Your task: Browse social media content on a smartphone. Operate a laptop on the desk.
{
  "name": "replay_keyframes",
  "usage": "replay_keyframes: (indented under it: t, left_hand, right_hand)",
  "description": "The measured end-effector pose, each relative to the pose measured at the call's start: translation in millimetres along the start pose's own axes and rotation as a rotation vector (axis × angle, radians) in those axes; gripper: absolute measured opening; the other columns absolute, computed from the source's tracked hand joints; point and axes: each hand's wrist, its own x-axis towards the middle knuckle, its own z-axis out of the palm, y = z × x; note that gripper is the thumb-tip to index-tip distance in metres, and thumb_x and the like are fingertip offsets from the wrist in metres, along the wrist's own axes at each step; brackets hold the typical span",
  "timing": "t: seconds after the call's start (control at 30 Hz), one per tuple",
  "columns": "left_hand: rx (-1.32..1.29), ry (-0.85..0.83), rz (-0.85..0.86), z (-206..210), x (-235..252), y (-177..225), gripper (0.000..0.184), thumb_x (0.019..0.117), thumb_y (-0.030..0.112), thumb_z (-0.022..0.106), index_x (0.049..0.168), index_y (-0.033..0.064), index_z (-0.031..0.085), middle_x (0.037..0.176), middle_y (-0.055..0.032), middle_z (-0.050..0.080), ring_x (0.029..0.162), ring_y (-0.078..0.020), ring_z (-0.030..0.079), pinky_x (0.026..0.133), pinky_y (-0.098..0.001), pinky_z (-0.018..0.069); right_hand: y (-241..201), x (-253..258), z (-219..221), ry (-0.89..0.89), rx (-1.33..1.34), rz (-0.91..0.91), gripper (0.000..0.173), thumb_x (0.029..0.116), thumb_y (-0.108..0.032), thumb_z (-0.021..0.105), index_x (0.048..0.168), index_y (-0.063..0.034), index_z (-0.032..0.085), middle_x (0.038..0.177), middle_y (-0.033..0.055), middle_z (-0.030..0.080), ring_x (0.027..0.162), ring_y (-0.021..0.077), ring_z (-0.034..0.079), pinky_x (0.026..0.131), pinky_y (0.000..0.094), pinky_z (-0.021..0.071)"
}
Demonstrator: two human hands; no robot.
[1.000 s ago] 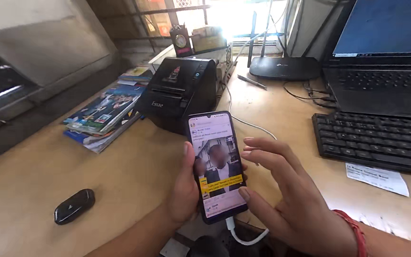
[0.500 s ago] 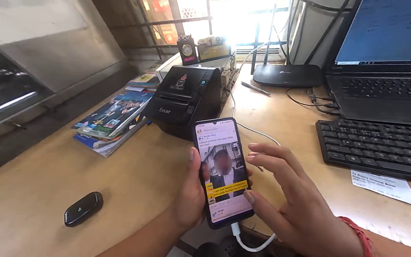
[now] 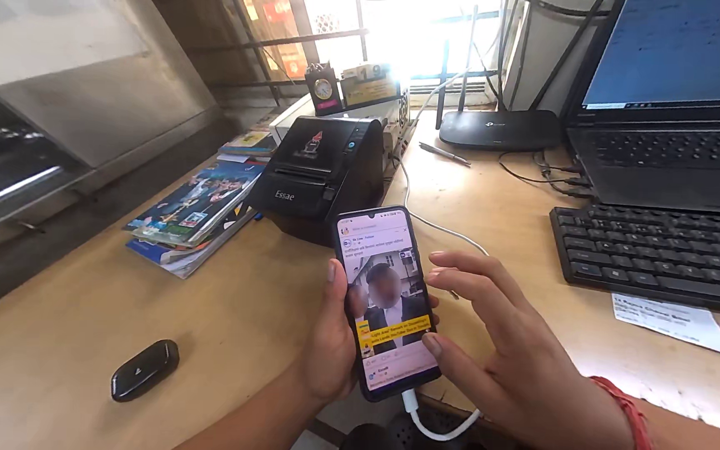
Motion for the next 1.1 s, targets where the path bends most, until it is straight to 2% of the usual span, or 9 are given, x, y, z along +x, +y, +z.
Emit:
replay_keyframes:
  t: [0.53,1.1]
  left_hand:
    - [-0.016,-0.025,-0.006,-1.6,0.6,0.3,0.064,0.0975,0.070,0.039,0.135,0.0224,0.060,0.120,-0.0057,0.070,0.113,-0.0168,0.068,0.097,-0.0405,0.0569]
    - [-0.024,-0.057,0.006,-2.6,0.5,-0.3,0.065,0.0997,0.069,0.034,0.138,0.0212,0.058,0.123,-0.0070,0.069,0.115,-0.0183,0.067,0.099,-0.0417,0.0564]
  right_hand:
    - [-0.6,0.4,0.4,-0.007,-0.013,-0.002,0.042,0.0971,-0.032,0.062,0.136,-0.0170,0.058,0.143,0.0024,0.050,0.120,0.0071,0.058,0.089,0.0245,0.0580]
    - [-0.9,0.3,-0.2,-0.017,-0.005,0.005,0.041,0.0971,-0.031,0.062,0.135,-0.0161,0.058,0.143,0.0027,0.051,0.116,0.0057,0.060,0.087,0.0234,0.0579]
